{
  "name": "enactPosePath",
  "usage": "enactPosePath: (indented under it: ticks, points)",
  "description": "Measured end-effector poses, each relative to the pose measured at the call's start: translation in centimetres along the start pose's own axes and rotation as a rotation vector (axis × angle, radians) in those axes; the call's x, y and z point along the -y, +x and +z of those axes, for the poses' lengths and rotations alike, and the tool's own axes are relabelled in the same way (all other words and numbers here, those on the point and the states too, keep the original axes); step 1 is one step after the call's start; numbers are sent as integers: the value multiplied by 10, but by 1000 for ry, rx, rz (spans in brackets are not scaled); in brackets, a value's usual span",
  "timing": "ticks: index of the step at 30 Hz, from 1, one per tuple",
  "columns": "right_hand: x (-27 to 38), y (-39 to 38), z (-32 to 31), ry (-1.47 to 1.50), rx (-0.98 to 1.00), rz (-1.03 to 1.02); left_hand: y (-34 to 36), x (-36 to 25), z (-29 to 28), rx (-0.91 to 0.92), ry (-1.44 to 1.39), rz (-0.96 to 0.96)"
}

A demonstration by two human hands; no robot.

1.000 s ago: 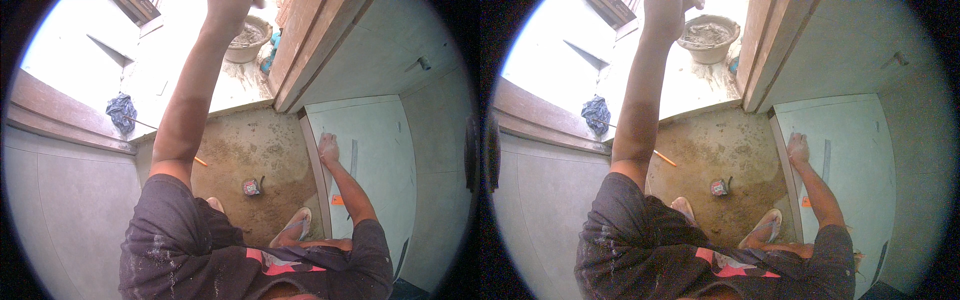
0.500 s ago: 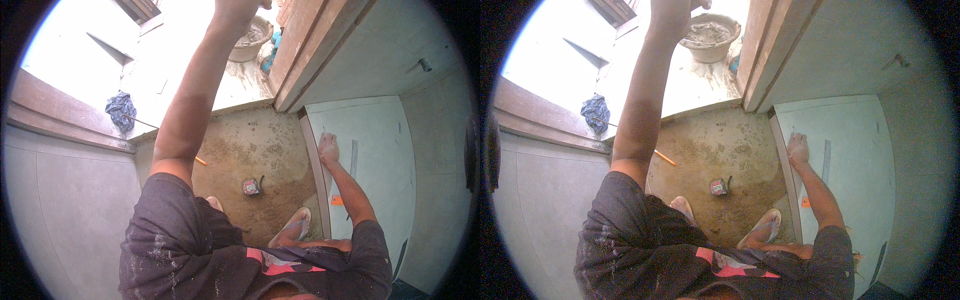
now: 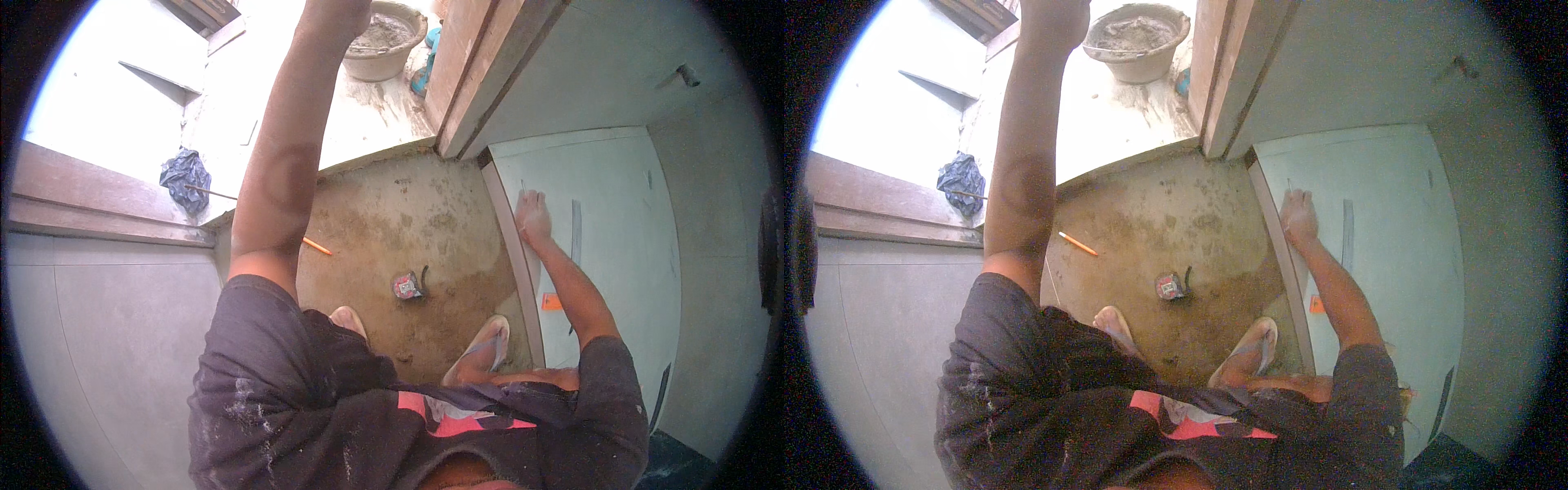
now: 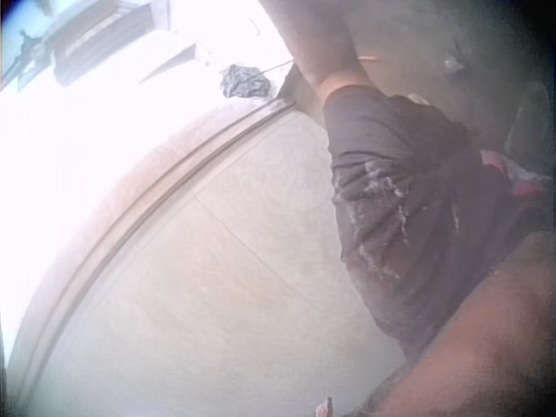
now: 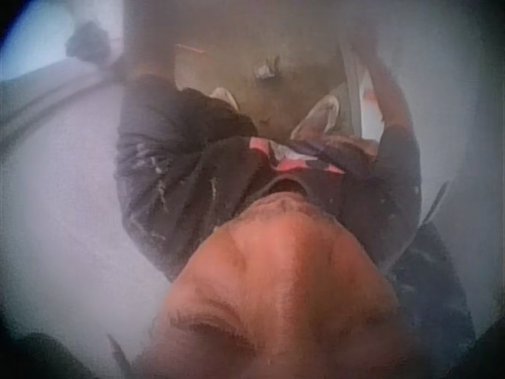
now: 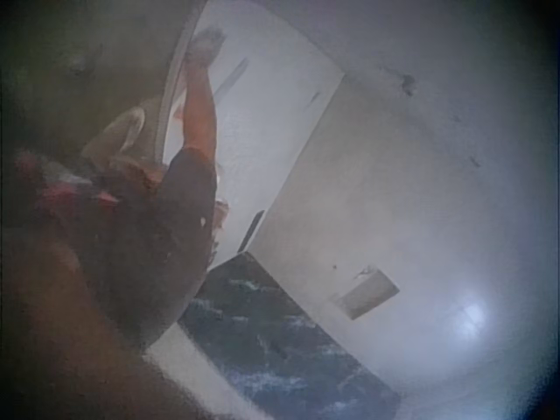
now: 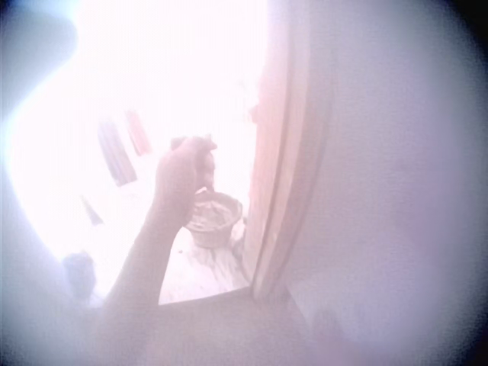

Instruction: The person uses a pencil and straightedge to mark lines on a floor surface, applies mortar with a trowel, and carefully positions tiles against a threshold.

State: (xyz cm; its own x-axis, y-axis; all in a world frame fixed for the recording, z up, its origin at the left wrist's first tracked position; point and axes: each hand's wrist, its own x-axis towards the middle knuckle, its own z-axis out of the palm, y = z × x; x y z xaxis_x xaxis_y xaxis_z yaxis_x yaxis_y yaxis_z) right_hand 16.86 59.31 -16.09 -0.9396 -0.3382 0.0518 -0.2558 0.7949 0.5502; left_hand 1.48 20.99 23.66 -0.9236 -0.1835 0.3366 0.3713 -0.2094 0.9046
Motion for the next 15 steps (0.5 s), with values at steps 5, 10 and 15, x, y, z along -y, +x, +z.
enactPosePath:
  ticks: [5,10,15]
  points:
    - [-9,-2,-5,119,-27,98,10,14,-4,66,-62,68]
    - [-6,-2,-7,64,-61,35,22,34,-16,111,341,498]
    - [-10,-4,9,107,-12,55,12,29,1,108,-38,143]
